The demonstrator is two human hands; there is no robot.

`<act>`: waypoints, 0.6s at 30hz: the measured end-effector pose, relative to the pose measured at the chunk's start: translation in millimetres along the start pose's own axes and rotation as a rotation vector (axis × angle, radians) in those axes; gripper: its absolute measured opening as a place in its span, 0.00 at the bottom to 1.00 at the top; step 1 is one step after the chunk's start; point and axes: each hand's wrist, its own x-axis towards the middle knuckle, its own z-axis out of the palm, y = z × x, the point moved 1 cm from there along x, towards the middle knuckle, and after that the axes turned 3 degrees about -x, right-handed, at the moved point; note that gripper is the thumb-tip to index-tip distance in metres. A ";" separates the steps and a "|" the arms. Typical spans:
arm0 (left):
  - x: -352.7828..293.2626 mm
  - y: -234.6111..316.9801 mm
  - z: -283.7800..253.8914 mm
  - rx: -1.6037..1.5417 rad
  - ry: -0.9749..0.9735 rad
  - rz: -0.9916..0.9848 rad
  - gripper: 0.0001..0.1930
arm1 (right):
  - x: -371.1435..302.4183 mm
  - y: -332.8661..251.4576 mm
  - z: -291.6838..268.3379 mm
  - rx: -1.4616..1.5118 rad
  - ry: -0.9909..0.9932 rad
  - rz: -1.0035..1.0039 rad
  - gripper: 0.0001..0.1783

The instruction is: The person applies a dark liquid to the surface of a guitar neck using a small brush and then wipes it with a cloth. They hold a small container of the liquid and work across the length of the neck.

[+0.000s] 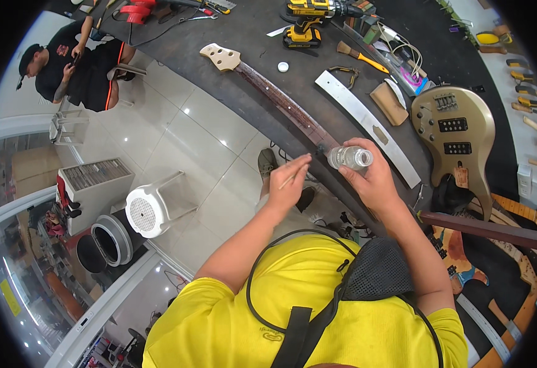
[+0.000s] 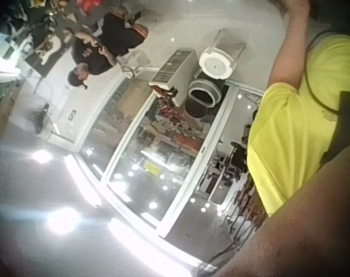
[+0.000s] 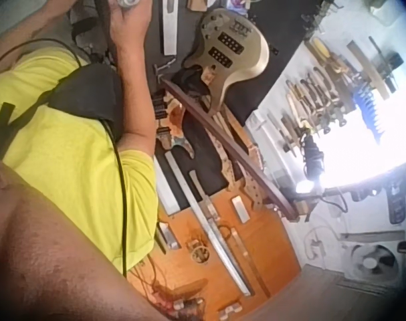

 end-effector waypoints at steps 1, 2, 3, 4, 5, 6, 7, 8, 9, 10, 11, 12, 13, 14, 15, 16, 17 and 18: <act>8.8 7.0 -4.4 0.006 0.009 -0.019 0.14 | -0.5 0.4 -0.3 0.017 0.006 0.009 0.27; 25.9 8.8 -14.2 -0.078 0.078 -0.122 0.15 | -0.7 1.1 -1.3 0.014 0.007 0.011 0.27; 52.6 17.7 -30.7 -0.162 0.147 -0.226 0.15 | -1.7 1.3 -2.0 0.004 0.011 0.007 0.27; 77.9 17.7 -52.4 -0.162 0.205 -0.214 0.15 | -1.4 -1.2 -0.3 0.001 0.007 -0.006 0.27; 99.2 14.0 -73.1 -0.161 0.266 -0.198 0.16 | -0.2 -3.8 2.0 0.005 -0.001 -0.018 0.27; 111.3 4.5 -87.0 -0.158 0.276 -0.196 0.16 | 0.5 -5.7 4.2 0.003 -0.013 -0.024 0.27; 118.5 -6.3 -98.2 -0.131 0.311 -0.212 0.16 | 0.3 -8.0 5.7 0.001 -0.026 -0.028 0.27; 117.5 -15.5 -105.0 -0.103 0.347 -0.228 0.17 | -1.9 -12.7 8.0 0.004 -0.032 -0.035 0.27; 105.2 -18.6 -88.3 -0.105 0.307 -0.246 0.17 | -3.2 -11.7 4.1 -0.033 -0.036 -0.063 0.27; 80.6 -16.0 -69.6 -0.102 0.266 -0.262 0.17 | -2.7 -9.9 1.3 -0.065 -0.040 -0.092 0.27; 54.7 -10.2 -50.6 -0.156 0.230 -0.264 0.17 | -3.4 -8.3 -1.5 -0.069 -0.032 -0.087 0.27; 27.3 -6.1 -32.2 -0.206 0.196 -0.268 0.16 | -4.9 -6.7 -3.1 -0.060 -0.027 -0.068 0.27; 1.5 -9.7 -19.4 -0.131 0.148 -0.186 0.16 | -6.1 -7.6 -2.6 -0.048 -0.028 -0.055 0.27; -15.6 -6.3 -10.9 -0.083 0.047 -0.133 0.15 | -7.5 -7.2 -4.4 -0.026 -0.036 -0.014 0.27; -12.4 -0.5 -10.6 -0.086 0.046 -0.133 0.15 | -7.2 -7.5 -6.7 -0.028 -0.037 -0.013 0.27; -7.7 3.7 -11.0 -0.124 0.056 -0.177 0.15 | -7.2 -7.6 -8.9 -0.054 -0.023 -0.028 0.27; -1.3 6.8 -12.0 -0.163 0.065 -0.223 0.15 | -7.2 -7.2 -10.8 -0.080 -0.010 -0.043 0.27; 19.2 8.8 -24.4 -0.171 0.171 -0.197 0.15 | -5.9 -8.5 -10.1 -0.079 -0.014 -0.045 0.27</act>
